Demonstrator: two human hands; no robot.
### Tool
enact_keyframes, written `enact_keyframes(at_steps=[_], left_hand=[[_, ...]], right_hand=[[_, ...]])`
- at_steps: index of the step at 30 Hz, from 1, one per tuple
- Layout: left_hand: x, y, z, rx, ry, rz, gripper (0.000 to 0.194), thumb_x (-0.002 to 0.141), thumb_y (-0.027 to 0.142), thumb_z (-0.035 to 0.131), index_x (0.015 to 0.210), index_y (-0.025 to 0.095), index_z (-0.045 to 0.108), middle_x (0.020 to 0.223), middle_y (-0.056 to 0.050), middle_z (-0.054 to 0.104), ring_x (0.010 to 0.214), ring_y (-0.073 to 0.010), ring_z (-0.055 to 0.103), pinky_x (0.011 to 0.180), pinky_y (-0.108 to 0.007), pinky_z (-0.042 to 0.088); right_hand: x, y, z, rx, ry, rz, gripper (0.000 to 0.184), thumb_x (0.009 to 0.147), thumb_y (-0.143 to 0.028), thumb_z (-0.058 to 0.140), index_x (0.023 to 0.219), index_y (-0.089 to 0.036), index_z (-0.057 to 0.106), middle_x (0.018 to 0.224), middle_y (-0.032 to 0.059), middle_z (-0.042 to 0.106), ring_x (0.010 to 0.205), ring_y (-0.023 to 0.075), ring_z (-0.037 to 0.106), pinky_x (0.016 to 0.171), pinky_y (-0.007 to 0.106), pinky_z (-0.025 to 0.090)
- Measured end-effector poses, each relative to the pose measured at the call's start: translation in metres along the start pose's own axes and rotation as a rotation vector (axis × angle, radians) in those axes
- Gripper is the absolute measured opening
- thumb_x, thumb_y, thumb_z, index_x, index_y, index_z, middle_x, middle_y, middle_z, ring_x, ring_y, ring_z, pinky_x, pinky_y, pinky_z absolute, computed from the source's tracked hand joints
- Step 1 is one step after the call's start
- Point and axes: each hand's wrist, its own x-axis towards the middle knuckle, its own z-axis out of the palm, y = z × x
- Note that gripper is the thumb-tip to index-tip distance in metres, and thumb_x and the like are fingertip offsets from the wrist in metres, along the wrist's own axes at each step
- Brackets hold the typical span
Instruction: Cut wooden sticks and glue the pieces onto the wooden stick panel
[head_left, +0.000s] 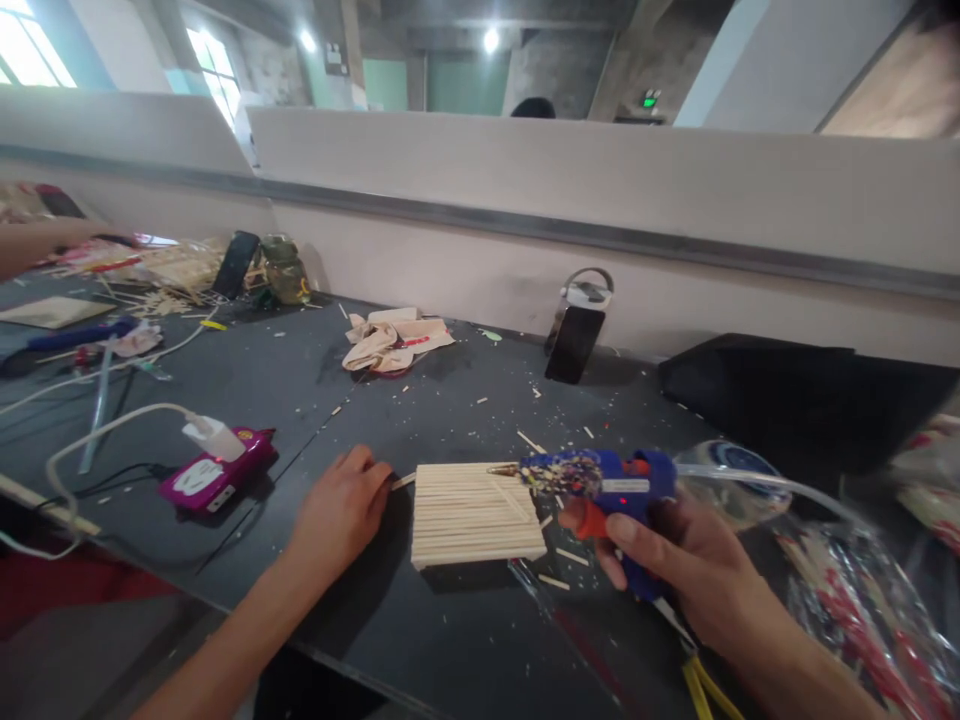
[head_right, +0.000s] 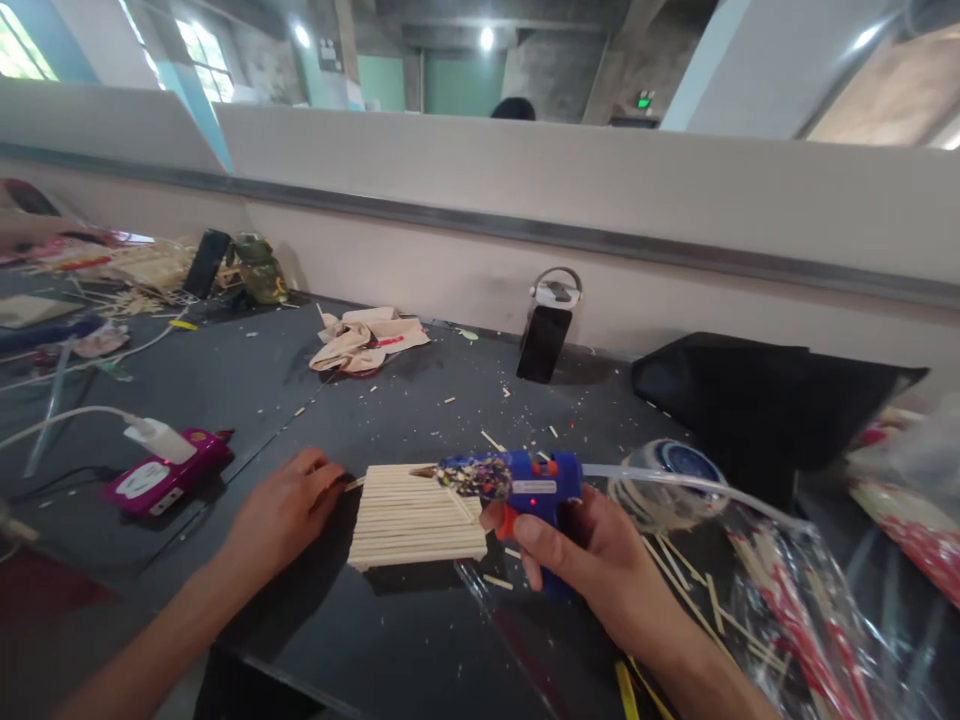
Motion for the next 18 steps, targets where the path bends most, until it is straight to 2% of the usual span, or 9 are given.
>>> enact_keyframes(at_steps=[3, 5, 8, 10, 14, 18], left_hand=[[0.009, 0.002, -0.002, -0.080, 0.015, 0.085, 0.023, 0.090, 0.022, 0.045, 0.091, 0.017, 0.068, 0.096, -0.010, 0.060, 0.091, -0.0243, 0.056, 0.076, -0.033, 0.044], [0.017, 0.003, -0.003, -0.117, -0.036, 0.156, 0.023, 0.090, 0.021, 0.045, 0.088, 0.017, 0.068, 0.094, -0.009, 0.062, 0.091, -0.0235, 0.056, 0.078, -0.033, 0.044], [0.027, 0.002, -0.002, -0.127, -0.102, 0.203, 0.021, 0.087, 0.018, 0.048, 0.080, 0.017, 0.068, 0.088, -0.008, 0.064, 0.088, -0.0227, 0.059, 0.077, -0.032, 0.044], [0.032, 0.000, 0.000, -0.133, -0.134, 0.202, 0.021, 0.086, 0.017, 0.048, 0.077, 0.017, 0.067, 0.085, -0.008, 0.066, 0.082, -0.0223, 0.061, 0.072, -0.031, 0.045], [0.037, -0.002, 0.003, -0.147, -0.173, 0.165, 0.019, 0.082, 0.014, 0.048, 0.077, 0.015, 0.067, 0.083, -0.011, 0.068, 0.075, -0.0242, 0.064, 0.063, -0.032, 0.045], [0.039, -0.003, 0.004, -0.177, -0.181, 0.128, 0.018, 0.075, 0.010, 0.049, 0.078, 0.013, 0.067, 0.079, -0.014, 0.067, 0.072, -0.0262, 0.065, 0.062, -0.033, 0.045]], right_hand=[[0.015, -0.014, 0.011, -0.205, -0.081, -0.052, 0.036, 0.083, -0.052, 0.059, 0.084, -0.018, 0.068, 0.059, 0.0004, 0.061, 0.055, 0.0143, 0.057, 0.052, 0.024, 0.047], [0.026, -0.019, 0.019, -0.338, -0.115, -0.093, 0.036, 0.087, -0.052, 0.053, 0.087, -0.019, 0.069, 0.070, 0.0028, 0.067, 0.063, 0.0159, 0.062, 0.056, 0.023, 0.049], [0.038, -0.023, 0.031, -0.470, -0.142, -0.133, 0.037, 0.090, -0.050, 0.047, 0.098, -0.021, 0.068, 0.093, 0.0054, 0.071, 0.083, 0.0202, 0.067, 0.069, 0.026, 0.053], [0.042, -0.023, 0.038, -0.547, -0.146, -0.139, 0.038, 0.091, -0.050, 0.046, 0.099, -0.021, 0.069, 0.097, 0.0062, 0.071, 0.090, 0.0218, 0.067, 0.078, 0.028, 0.053], [0.045, -0.020, 0.047, -0.675, -0.160, -0.120, 0.040, 0.090, -0.052, 0.045, 0.100, -0.021, 0.069, 0.098, 0.0071, 0.071, 0.095, 0.0232, 0.067, 0.084, 0.031, 0.053], [0.049, -0.018, 0.051, -0.733, -0.120, -0.100, 0.044, 0.089, -0.057, 0.043, 0.092, -0.021, 0.069, 0.093, 0.0076, 0.072, 0.090, 0.0240, 0.068, 0.078, 0.032, 0.055]])
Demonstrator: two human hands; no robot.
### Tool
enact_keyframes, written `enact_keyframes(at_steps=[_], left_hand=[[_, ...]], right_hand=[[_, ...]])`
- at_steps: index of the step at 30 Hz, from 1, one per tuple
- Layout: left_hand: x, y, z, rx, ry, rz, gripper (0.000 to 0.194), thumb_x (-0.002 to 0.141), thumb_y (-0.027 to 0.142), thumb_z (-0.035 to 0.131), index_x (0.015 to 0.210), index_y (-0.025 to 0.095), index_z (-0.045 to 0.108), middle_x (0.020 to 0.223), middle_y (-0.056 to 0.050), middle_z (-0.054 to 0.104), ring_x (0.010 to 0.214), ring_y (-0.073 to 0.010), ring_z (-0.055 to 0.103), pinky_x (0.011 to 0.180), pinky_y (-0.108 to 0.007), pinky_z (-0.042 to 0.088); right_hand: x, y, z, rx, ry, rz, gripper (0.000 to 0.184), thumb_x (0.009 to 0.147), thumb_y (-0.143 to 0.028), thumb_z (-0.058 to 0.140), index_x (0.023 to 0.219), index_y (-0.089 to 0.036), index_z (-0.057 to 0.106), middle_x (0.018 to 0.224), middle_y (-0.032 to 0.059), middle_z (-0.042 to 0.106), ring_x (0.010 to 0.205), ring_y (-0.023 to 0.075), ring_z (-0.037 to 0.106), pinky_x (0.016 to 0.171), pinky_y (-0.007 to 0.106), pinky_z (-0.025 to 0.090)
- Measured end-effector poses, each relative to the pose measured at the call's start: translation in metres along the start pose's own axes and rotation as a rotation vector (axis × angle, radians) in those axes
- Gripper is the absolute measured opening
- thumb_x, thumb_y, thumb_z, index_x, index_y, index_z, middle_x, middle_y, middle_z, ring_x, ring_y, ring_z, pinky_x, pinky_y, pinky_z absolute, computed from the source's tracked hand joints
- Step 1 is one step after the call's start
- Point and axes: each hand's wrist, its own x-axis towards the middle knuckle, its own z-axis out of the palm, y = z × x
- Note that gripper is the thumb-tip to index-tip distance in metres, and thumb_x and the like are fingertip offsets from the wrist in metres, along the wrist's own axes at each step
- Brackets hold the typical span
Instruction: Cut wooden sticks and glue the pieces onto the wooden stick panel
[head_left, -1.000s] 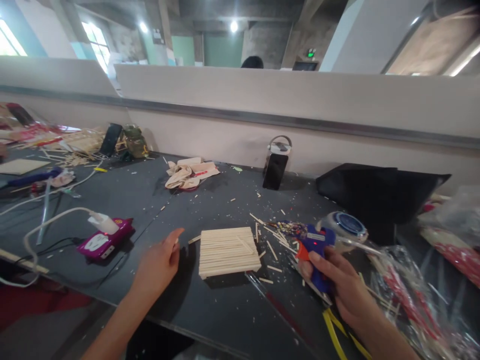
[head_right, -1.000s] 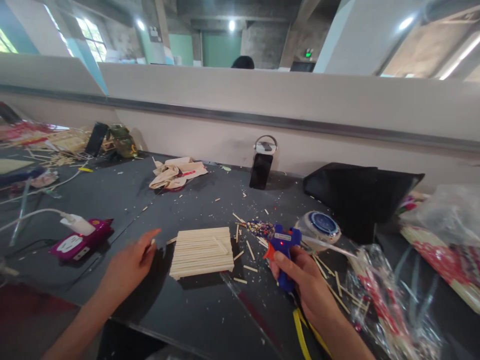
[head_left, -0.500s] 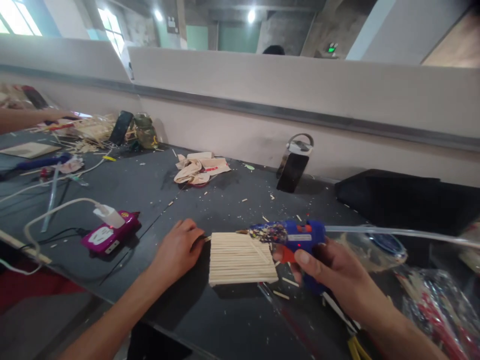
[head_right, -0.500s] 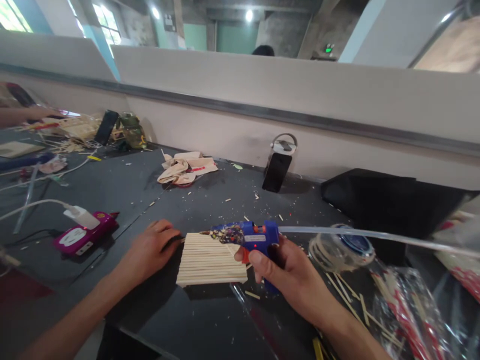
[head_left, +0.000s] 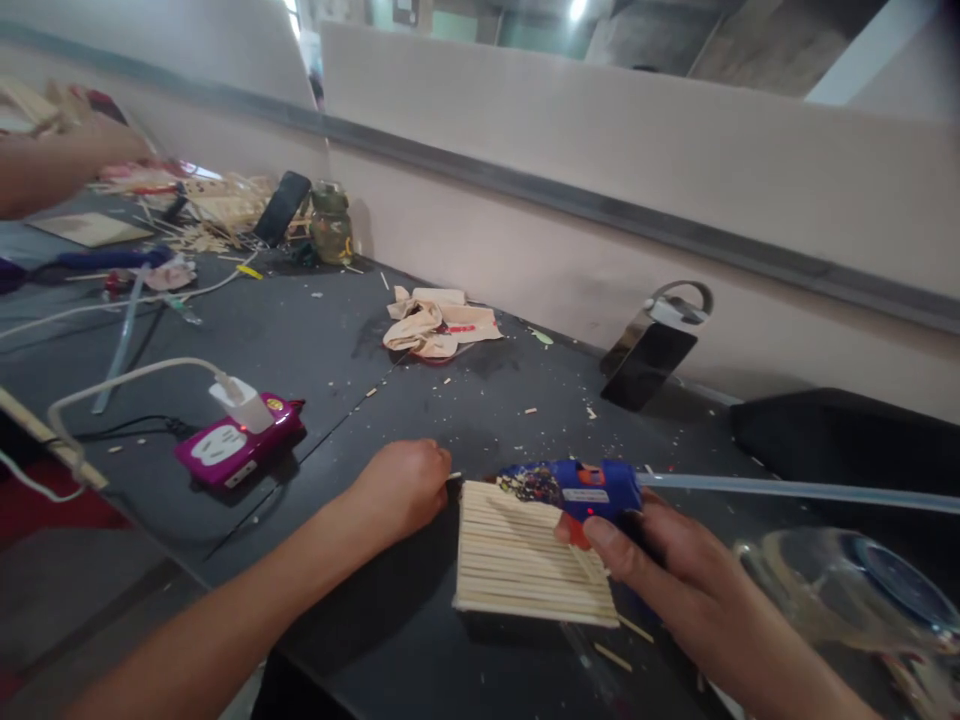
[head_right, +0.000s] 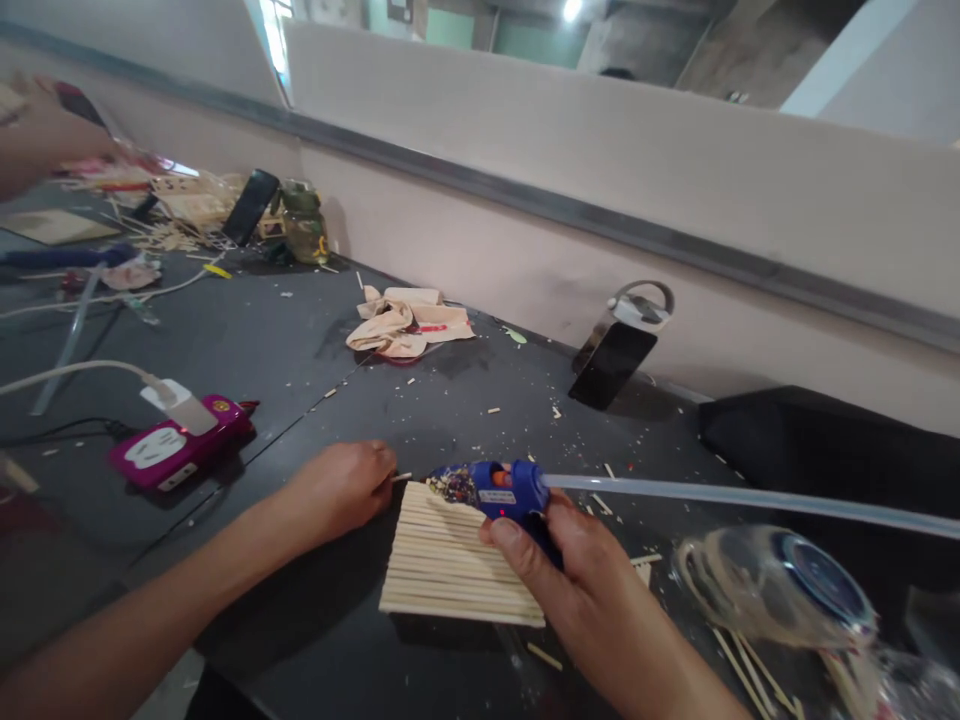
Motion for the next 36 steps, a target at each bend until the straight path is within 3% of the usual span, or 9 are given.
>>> enact_keyframes(at_steps=[3, 8, 10, 12, 15, 19, 24, 31, 36], left_hand=[[0.000, -0.003, -0.001, -0.064, 0.027, -0.006, 0.015, 0.073, 0.011, 0.052, 0.079, 0.013, 0.065, 0.079, -0.013, 0.067, 0.072, -0.0259, 0.064, 0.062, -0.033, 0.045], [-0.004, -0.011, -0.008, -0.258, 0.129, -0.046, 0.009, 0.074, 0.013, 0.049, 0.073, 0.018, 0.057, 0.072, -0.004, 0.063, 0.064, -0.0175, 0.060, 0.056, -0.026, 0.042], [-0.005, -0.013, -0.012, -0.507, 0.165, -0.095, 0.005, 0.075, 0.018, 0.049, 0.074, 0.019, 0.053, 0.067, 0.000, 0.062, 0.058, -0.0141, 0.058, 0.052, -0.023, 0.042], [-0.006, -0.014, -0.014, -0.899, 0.176, -0.155, 0.001, 0.074, 0.019, 0.051, 0.073, 0.019, 0.051, 0.061, 0.002, 0.061, 0.054, -0.0120, 0.056, 0.050, -0.021, 0.043], [-0.005, -0.013, -0.015, -1.328, 0.137, -0.189, 0.004, 0.069, 0.018, 0.057, 0.068, 0.018, 0.053, 0.055, 0.002, 0.060, 0.050, -0.0100, 0.054, 0.050, -0.020, 0.042], [-0.003, -0.010, -0.013, -1.494, 0.104, -0.168, 0.004, 0.068, 0.017, 0.062, 0.071, 0.016, 0.059, 0.056, 0.002, 0.062, 0.050, -0.0093, 0.054, 0.051, -0.021, 0.042], [-0.002, -0.009, -0.012, -1.696, 0.084, -0.189, 0.018, 0.070, 0.016, 0.066, 0.088, 0.018, 0.062, 0.063, 0.004, 0.060, 0.053, -0.0098, 0.056, 0.054, -0.023, 0.045], [-0.002, -0.014, -0.008, -1.871, 0.011, -0.144, 0.013, 0.075, 0.015, 0.065, 0.086, 0.018, 0.059, 0.065, 0.002, 0.060, 0.058, -0.0125, 0.060, 0.054, -0.024, 0.049], [-0.003, -0.013, -0.008, -1.964, 0.007, -0.154, 0.014, 0.075, 0.010, 0.063, 0.086, 0.018, 0.057, 0.065, 0.000, 0.063, 0.065, -0.0143, 0.064, 0.056, -0.022, 0.050]], right_hand=[[0.003, 0.000, 0.001, -0.036, -0.011, -0.004, 0.045, 0.089, -0.058, 0.043, 0.094, -0.021, 0.068, 0.097, 0.0086, 0.073, 0.090, 0.0242, 0.069, 0.078, 0.032, 0.057], [0.004, 0.004, 0.005, -0.129, 0.017, -0.035, 0.049, 0.090, -0.056, 0.043, 0.115, -0.019, 0.063, 0.117, 0.0119, 0.068, 0.108, 0.0267, 0.064, 0.095, 0.039, 0.051], [0.003, 0.005, 0.006, -0.161, 0.010, -0.053, 0.049, 0.090, -0.055, 0.042, 0.116, -0.019, 0.062, 0.125, 0.0129, 0.064, 0.114, 0.0273, 0.061, 0.097, 0.041, 0.050], [0.001, 0.006, 0.007, -0.179, 0.011, -0.053, 0.050, 0.091, -0.054, 0.041, 0.117, -0.018, 0.062, 0.128, 0.0135, 0.062, 0.115, 0.0275, 0.060, 0.098, 0.041, 0.049], [0.000, 0.006, 0.009, -0.181, 0.030, -0.044, 0.051, 0.091, -0.054, 0.040, 0.121, -0.018, 0.060, 0.131, 0.0126, 0.060, 0.117, 0.0272, 0.059, 0.099, 0.042, 0.048], [0.002, 0.003, 0.011, -0.191, 0.028, -0.074, 0.047, 0.091, -0.052, 0.043, 0.119, -0.019, 0.062, 0.130, 0.0107, 0.061, 0.118, 0.0264, 0.059, 0.099, 0.041, 0.048], [0.003, 0.005, 0.009, -0.175, 0.049, -0.156, 0.040, 0.093, -0.044, 0.044, 0.118, -0.021, 0.063, 0.133, 0.0097, 0.059, 0.117, 0.0255, 0.059, 0.096, 0.038, 0.051], [-0.003, 0.007, 0.010, -0.175, 0.126, -0.136, 0.033, 0.089, -0.047, 0.049, 0.087, -0.024, 0.072, 0.121, 0.0078, 0.067, 0.104, 0.0275, 0.067, 0.087, 0.040, 0.057], [-0.006, 0.006, 0.011, -0.078, 0.184, -0.120, 0.034, 0.087, -0.047, 0.052, 0.108, -0.026, 0.067, 0.112, 0.0066, 0.071, 0.094, 0.0252, 0.071, 0.077, 0.033, 0.060]])
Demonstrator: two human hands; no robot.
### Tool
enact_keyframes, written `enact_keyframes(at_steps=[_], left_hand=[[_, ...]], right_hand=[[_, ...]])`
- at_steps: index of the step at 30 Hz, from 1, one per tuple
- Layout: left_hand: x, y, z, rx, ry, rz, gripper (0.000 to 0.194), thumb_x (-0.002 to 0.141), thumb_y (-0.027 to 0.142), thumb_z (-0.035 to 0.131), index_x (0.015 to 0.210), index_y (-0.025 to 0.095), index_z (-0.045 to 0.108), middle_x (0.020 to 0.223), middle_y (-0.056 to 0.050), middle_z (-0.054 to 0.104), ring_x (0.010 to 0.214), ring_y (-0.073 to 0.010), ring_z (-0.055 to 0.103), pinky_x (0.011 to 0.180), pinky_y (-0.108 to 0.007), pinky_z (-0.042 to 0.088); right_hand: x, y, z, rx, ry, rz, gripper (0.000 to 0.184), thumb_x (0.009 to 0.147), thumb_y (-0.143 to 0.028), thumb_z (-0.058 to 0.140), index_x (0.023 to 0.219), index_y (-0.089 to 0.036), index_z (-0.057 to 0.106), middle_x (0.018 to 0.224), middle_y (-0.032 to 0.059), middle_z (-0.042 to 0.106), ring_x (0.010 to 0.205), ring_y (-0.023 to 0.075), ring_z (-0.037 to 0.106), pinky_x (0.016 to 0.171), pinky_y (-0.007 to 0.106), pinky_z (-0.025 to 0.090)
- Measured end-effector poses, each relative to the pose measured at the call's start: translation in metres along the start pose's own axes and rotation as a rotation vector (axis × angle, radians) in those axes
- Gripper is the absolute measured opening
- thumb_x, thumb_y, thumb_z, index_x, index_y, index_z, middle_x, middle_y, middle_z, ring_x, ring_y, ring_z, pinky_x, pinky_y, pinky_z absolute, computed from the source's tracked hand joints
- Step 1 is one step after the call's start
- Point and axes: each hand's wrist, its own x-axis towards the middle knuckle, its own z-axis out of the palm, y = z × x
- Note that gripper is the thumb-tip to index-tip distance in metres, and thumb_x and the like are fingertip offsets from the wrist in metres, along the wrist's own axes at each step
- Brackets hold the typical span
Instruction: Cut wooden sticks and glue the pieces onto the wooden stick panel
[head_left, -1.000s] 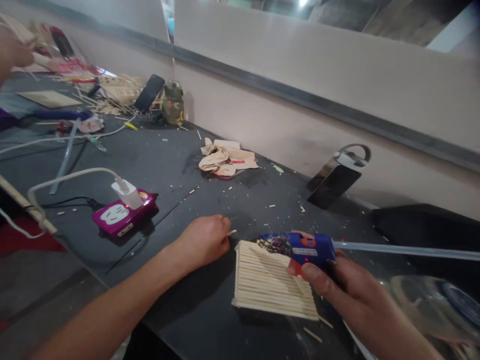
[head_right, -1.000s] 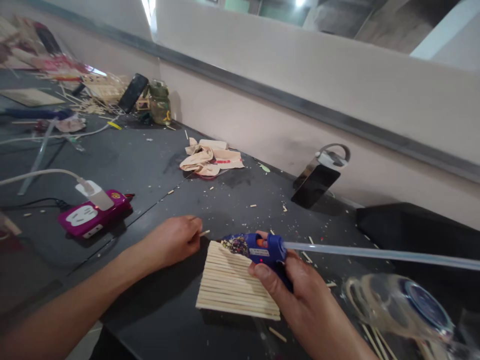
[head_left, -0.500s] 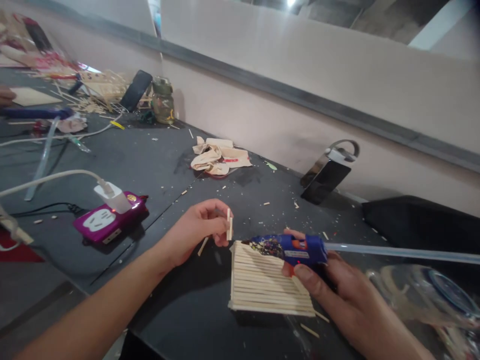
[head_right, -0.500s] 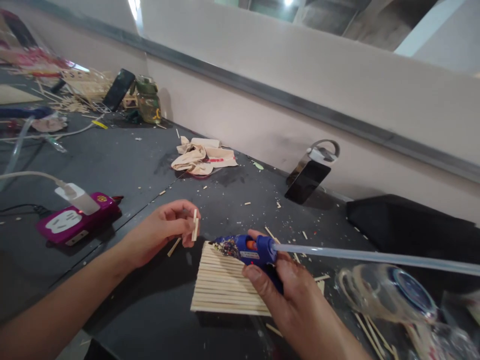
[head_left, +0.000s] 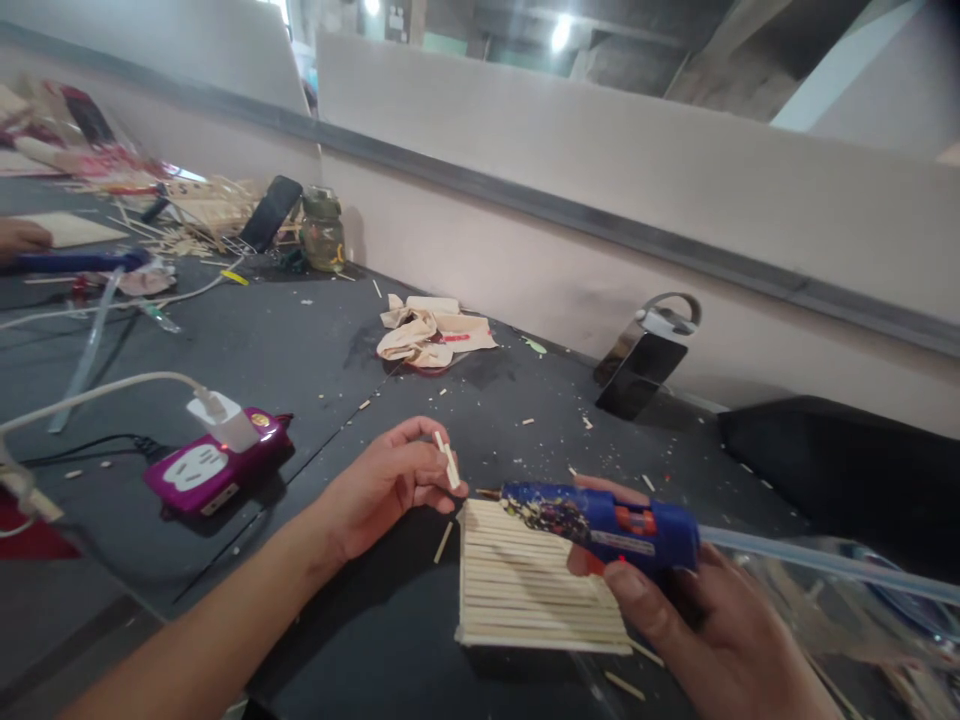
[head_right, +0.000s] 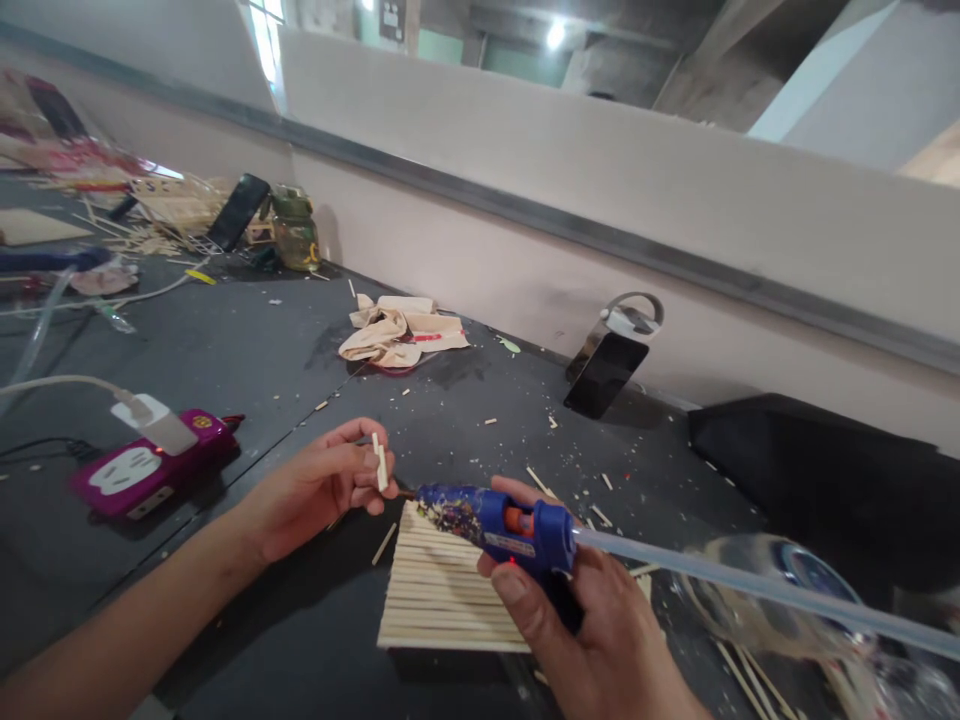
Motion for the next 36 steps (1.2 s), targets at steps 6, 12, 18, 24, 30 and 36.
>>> enact_keyframes(at_steps=[6, 12, 18, 24, 30, 36], left_hand=[[0.001, -0.002, 0.001, -0.096, -0.028, 0.014, 0.017, 0.073, 0.005, 0.065, 0.082, 0.017, 0.057, 0.069, -0.002, 0.067, 0.064, -0.0113, 0.062, 0.064, -0.023, 0.051], [0.001, -0.003, 0.001, -0.096, -0.044, 0.000, 0.017, 0.071, 0.006, 0.069, 0.077, 0.016, 0.056, 0.072, -0.003, 0.069, 0.065, -0.0123, 0.064, 0.065, -0.024, 0.051], [0.001, -0.003, 0.001, -0.064, -0.044, -0.017, 0.017, 0.070, 0.009, 0.072, 0.076, 0.016, 0.057, 0.070, -0.004, 0.070, 0.063, -0.0128, 0.065, 0.064, -0.024, 0.051], [0.002, -0.004, 0.000, -0.065, -0.047, -0.023, 0.017, 0.071, 0.009, 0.071, 0.076, 0.015, 0.057, 0.069, -0.005, 0.071, 0.063, -0.0129, 0.065, 0.064, -0.024, 0.051], [0.002, -0.005, -0.002, -0.071, -0.060, -0.019, 0.015, 0.072, 0.008, 0.070, 0.077, 0.015, 0.058, 0.071, -0.005, 0.071, 0.065, -0.0137, 0.066, 0.065, -0.024, 0.052], [0.002, -0.005, -0.002, -0.066, -0.051, -0.023, 0.015, 0.071, 0.009, 0.072, 0.076, 0.015, 0.059, 0.070, -0.004, 0.071, 0.064, -0.0140, 0.067, 0.065, -0.024, 0.052]], right_hand=[[-0.005, 0.001, 0.004, 0.062, 0.064, 0.041, 0.041, 0.086, -0.049, 0.053, 0.118, -0.026, 0.061, 0.090, 0.0054, 0.076, 0.083, 0.0250, 0.073, 0.071, 0.032, 0.060], [-0.004, -0.008, 0.007, 0.108, 0.126, 0.028, 0.042, 0.085, -0.053, 0.053, 0.116, -0.027, 0.064, 0.096, 0.0059, 0.074, 0.078, 0.0221, 0.072, 0.070, 0.030, 0.060], [-0.003, -0.002, 0.005, 0.013, 0.148, -0.023, 0.042, 0.086, -0.054, 0.050, 0.114, -0.026, 0.065, 0.097, 0.0063, 0.074, 0.077, 0.0220, 0.071, 0.072, 0.032, 0.060], [-0.003, 0.011, 0.004, -0.073, 0.086, -0.098, 0.037, 0.088, -0.049, 0.049, 0.111, -0.024, 0.064, 0.093, 0.0076, 0.074, 0.081, 0.0233, 0.071, 0.076, 0.035, 0.060], [-0.004, 0.011, 0.005, -0.081, 0.086, -0.057, 0.036, 0.088, -0.051, 0.047, 0.083, -0.023, 0.069, 0.106, 0.0091, 0.072, 0.095, 0.0264, 0.069, 0.084, 0.038, 0.057], [-0.004, 0.013, 0.005, -0.104, 0.103, -0.096, 0.032, 0.087, -0.049, 0.050, 0.085, -0.024, 0.070, 0.106, 0.0082, 0.073, 0.095, 0.0271, 0.070, 0.082, 0.038, 0.058]])
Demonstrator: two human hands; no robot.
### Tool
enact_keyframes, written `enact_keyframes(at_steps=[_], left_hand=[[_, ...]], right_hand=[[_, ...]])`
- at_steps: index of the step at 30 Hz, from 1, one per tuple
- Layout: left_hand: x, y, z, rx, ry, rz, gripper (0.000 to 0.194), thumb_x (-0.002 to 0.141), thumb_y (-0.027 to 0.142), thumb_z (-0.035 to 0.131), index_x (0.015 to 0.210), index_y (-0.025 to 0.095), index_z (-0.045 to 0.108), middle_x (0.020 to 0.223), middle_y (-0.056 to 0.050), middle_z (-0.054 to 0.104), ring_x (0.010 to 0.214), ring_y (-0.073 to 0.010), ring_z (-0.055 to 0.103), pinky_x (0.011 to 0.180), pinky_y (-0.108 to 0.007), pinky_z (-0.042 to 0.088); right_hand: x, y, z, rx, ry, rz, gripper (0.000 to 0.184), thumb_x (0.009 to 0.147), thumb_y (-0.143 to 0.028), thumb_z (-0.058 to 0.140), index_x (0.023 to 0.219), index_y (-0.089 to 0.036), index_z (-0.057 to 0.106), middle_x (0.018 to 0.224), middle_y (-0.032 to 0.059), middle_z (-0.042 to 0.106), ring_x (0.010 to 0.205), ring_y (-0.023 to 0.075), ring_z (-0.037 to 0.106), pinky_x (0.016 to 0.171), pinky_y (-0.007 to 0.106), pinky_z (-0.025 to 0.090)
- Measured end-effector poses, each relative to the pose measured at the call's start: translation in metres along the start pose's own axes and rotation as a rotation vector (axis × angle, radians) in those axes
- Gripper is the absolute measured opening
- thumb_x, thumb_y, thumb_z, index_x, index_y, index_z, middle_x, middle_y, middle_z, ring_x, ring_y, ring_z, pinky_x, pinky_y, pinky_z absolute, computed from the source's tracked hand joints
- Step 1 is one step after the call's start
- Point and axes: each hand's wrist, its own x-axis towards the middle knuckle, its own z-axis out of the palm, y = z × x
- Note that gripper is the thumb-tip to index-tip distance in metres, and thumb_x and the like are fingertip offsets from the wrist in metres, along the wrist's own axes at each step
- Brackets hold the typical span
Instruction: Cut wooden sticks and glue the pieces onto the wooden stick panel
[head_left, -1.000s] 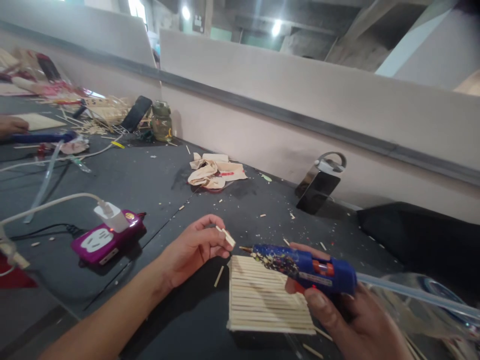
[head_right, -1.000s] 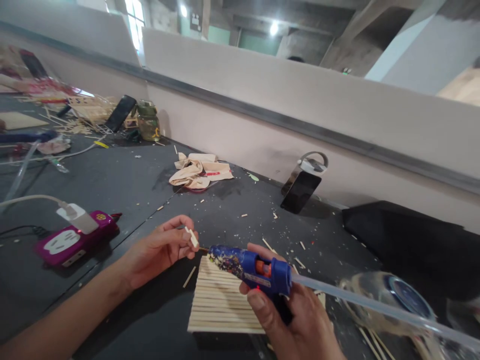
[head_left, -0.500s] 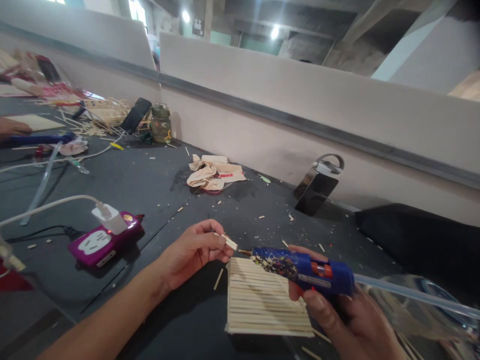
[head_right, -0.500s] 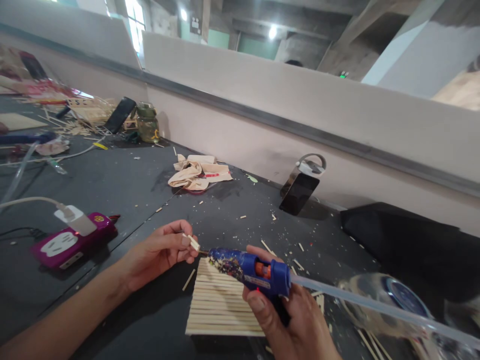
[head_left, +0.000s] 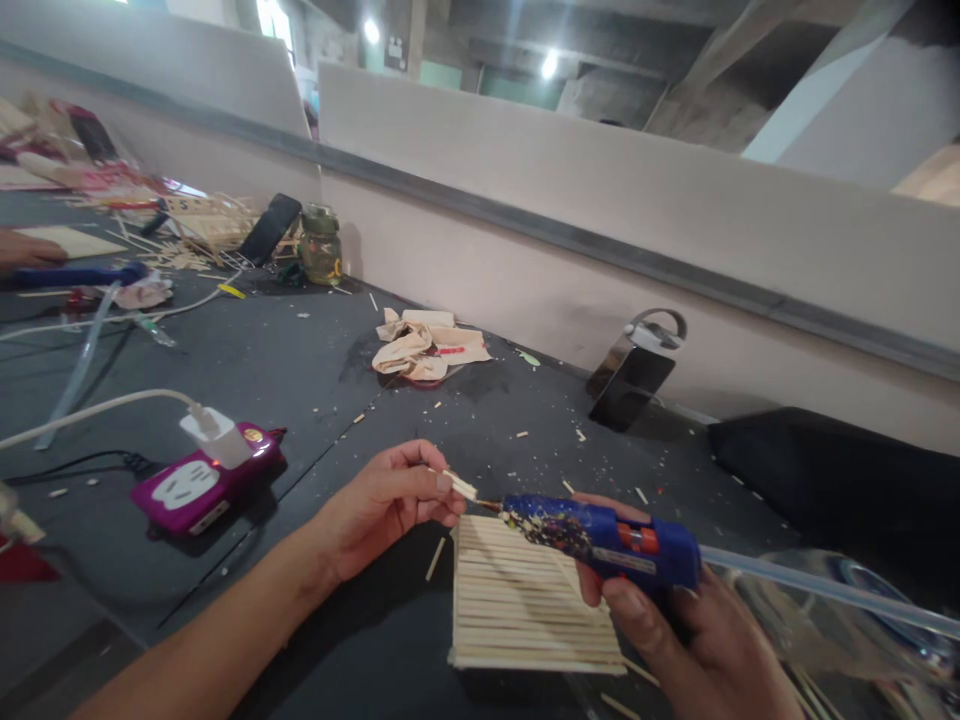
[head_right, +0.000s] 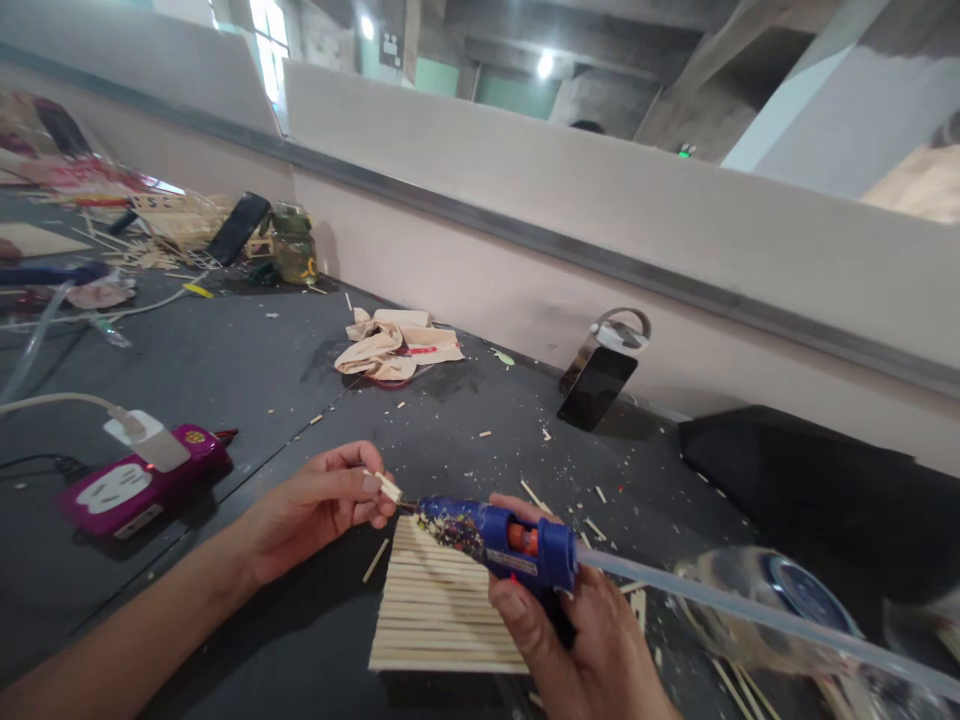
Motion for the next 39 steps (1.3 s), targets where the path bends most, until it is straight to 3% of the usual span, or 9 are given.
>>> enact_keyframes(at_steps=[6, 14, 20, 26, 29, 33, 37, 39], left_hand=[[0.000, -0.001, -0.001, -0.004, -0.032, 0.003, 0.013, 0.074, 0.008, 0.069, 0.077, 0.015, 0.058, 0.071, -0.006, 0.072, 0.066, -0.0137, 0.067, 0.066, -0.024, 0.051], [0.000, -0.001, -0.001, 0.006, -0.038, 0.009, 0.012, 0.075, 0.007, 0.068, 0.078, 0.014, 0.058, 0.071, -0.007, 0.072, 0.066, -0.0139, 0.066, 0.065, -0.025, 0.051], [-0.001, -0.002, -0.003, 0.019, -0.054, 0.011, 0.011, 0.076, 0.009, 0.068, 0.078, 0.014, 0.058, 0.072, -0.007, 0.072, 0.067, -0.0144, 0.066, 0.065, -0.026, 0.051], [-0.001, -0.001, -0.001, 0.036, -0.042, 0.025, 0.013, 0.074, 0.008, 0.069, 0.077, 0.015, 0.058, 0.071, -0.004, 0.069, 0.066, -0.0139, 0.064, 0.065, -0.026, 0.049], [-0.001, 0.003, 0.002, 0.077, 0.049, 0.118, 0.012, 0.074, 0.009, 0.067, 0.076, 0.016, 0.057, 0.069, -0.001, 0.066, 0.062, -0.0110, 0.060, 0.062, -0.022, 0.046], [-0.002, 0.007, 0.004, 0.227, 0.271, 0.307, 0.011, 0.073, 0.009, 0.064, 0.073, 0.017, 0.057, 0.069, 0.002, 0.063, 0.061, -0.0089, 0.055, 0.061, -0.021, 0.042], [-0.003, 0.008, 0.007, 0.363, 0.316, 0.323, 0.008, 0.072, 0.012, 0.064, 0.072, 0.018, 0.059, 0.065, 0.003, 0.062, 0.062, -0.0103, 0.055, 0.062, -0.022, 0.041], [-0.004, 0.008, 0.008, 0.390, 0.306, 0.317, 0.008, 0.071, 0.013, 0.064, 0.072, 0.018, 0.058, 0.063, 0.003, 0.061, 0.062, -0.0112, 0.054, 0.062, -0.023, 0.041]], right_hand=[[0.001, -0.001, -0.002, 0.002, -0.017, 0.014, 0.035, 0.088, -0.049, 0.048, 0.074, -0.024, 0.068, 0.092, 0.0082, 0.074, 0.085, 0.0252, 0.071, 0.082, 0.038, 0.058], [0.002, -0.008, -0.001, 0.004, -0.005, 0.089, 0.045, 0.088, -0.056, 0.044, 0.069, -0.023, 0.068, 0.091, 0.0101, 0.074, 0.085, 0.0273, 0.070, 0.087, 0.042, 0.055], [0.001, 0.001, -0.002, -0.048, -0.018, 0.020, 0.043, 0.089, -0.053, 0.044, 0.071, -0.023, 0.069, 0.081, 0.0091, 0.074, 0.076, 0.0251, 0.071, 0.082, 0.038, 0.057], [0.000, 0.009, -0.001, -0.044, -0.016, -0.034, 0.039, 0.090, -0.049, 0.046, 0.073, -0.022, 0.068, 0.086, 0.0088, 0.074, 0.081, 0.0244, 0.072, 0.080, 0.035, 0.058], [0.000, 0.008, -0.002, -0.028, -0.028, 0.004, 0.037, 0.090, -0.049, 0.045, 0.077, -0.022, 0.067, 0.094, 0.0094, 0.073, 0.091, 0.0251, 0.070, 0.081, 0.035, 0.058], [0.002, 0.001, 0.002, -0.054, -0.146, 0.040, 0.036, 0.091, -0.048, 0.044, 0.082, -0.022, 0.068, 0.092, 0.0095, 0.073, 0.084, 0.0241, 0.071, 0.080, 0.036, 0.058], [0.005, -0.006, 0.009, -0.063, -0.220, 0.044, 0.037, 0.093, -0.045, 0.041, 0.096, -0.020, 0.069, 0.091, 0.0105, 0.073, 0.084, 0.0242, 0.070, 0.077, 0.035, 0.058], [0.006, -0.007, 0.011, -0.066, -0.193, 0.027, 0.037, 0.093, -0.044, 0.041, 0.098, -0.019, 0.068, 0.091, 0.0108, 0.073, 0.085, 0.0243, 0.070, 0.079, 0.036, 0.058]])
